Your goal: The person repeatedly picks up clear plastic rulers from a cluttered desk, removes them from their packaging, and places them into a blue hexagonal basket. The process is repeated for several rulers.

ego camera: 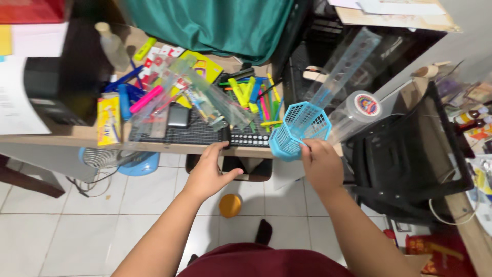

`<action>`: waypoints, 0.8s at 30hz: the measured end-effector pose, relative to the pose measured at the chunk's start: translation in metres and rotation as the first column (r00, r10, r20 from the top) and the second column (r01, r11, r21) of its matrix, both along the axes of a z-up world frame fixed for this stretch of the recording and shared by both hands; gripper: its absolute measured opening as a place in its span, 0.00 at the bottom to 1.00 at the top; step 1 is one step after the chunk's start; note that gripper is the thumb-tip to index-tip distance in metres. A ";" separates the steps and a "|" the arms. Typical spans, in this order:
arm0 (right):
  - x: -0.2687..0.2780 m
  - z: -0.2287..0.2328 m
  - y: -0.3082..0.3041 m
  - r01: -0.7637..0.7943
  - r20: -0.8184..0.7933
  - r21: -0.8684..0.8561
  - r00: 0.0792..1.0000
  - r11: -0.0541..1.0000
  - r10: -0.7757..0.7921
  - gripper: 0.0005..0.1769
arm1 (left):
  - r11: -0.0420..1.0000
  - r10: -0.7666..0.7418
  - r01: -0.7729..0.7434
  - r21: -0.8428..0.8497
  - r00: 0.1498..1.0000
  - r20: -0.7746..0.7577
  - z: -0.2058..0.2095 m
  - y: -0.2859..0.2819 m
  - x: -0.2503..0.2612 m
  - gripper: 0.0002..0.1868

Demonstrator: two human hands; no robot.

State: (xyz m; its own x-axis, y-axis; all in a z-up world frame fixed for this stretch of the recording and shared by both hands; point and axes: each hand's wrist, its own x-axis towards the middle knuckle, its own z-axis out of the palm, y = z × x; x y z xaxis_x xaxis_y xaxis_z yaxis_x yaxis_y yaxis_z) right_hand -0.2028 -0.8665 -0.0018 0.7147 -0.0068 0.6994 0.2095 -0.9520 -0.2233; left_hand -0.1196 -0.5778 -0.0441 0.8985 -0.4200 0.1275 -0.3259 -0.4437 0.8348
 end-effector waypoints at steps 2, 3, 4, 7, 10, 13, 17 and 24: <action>0.000 0.011 0.031 -0.002 -0.057 0.084 0.998 0.996 0.007 0.05 | 1.000 0.001 -0.001 -0.003 1.000 -0.007 -0.001 0.029 -0.005 0.45; 0.000 0.016 0.047 -0.008 -0.089 0.126 0.996 0.992 0.019 0.05 | 1.000 0.008 -0.008 -0.005 1.000 -0.014 -0.002 0.044 -0.009 0.45; -0.001 0.020 0.065 -0.021 -0.083 0.129 0.996 0.991 0.032 0.05 | 1.000 0.016 -0.016 0.001 1.000 0.003 -0.003 0.059 -0.012 0.44; 0.006 0.027 0.121 -0.112 -0.048 0.141 0.992 0.984 0.119 0.05 | 0.998 0.067 -0.068 0.007 0.997 0.048 -0.004 0.109 -0.021 0.43; 0.019 0.034 0.173 -0.267 0.013 0.149 0.963 0.952 0.268 0.06 | 0.991 0.134 -0.134 0.000 0.988 0.075 -0.001 0.159 -0.028 0.43; 0.039 0.041 0.218 -0.398 0.004 0.187 0.914 0.898 0.405 0.07 | 0.975 0.223 -0.223 -0.002 0.970 0.093 0.006 0.202 -0.032 0.43; 0.072 0.046 0.269 -0.506 -0.063 0.239 0.843 0.829 0.534 0.07 | 0.937 0.348 -0.348 -0.014 0.937 0.025 0.016 0.244 -0.033 0.44; 0.148 0.062 0.352 -0.736 -0.010 0.158 0.666 0.659 0.746 0.08 | 0.892 0.453 -0.452 -0.017 0.891 0.039 0.034 0.301 0.005 0.46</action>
State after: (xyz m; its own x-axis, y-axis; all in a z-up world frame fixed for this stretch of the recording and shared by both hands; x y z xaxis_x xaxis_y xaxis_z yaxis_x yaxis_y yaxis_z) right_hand -0.0544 -0.5149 0.0598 0.5680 0.4606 0.6820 0.8120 -0.4488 -0.3732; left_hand -0.1143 -0.2770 -0.0099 0.9850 0.0318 0.1697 -0.1252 -0.5454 0.8288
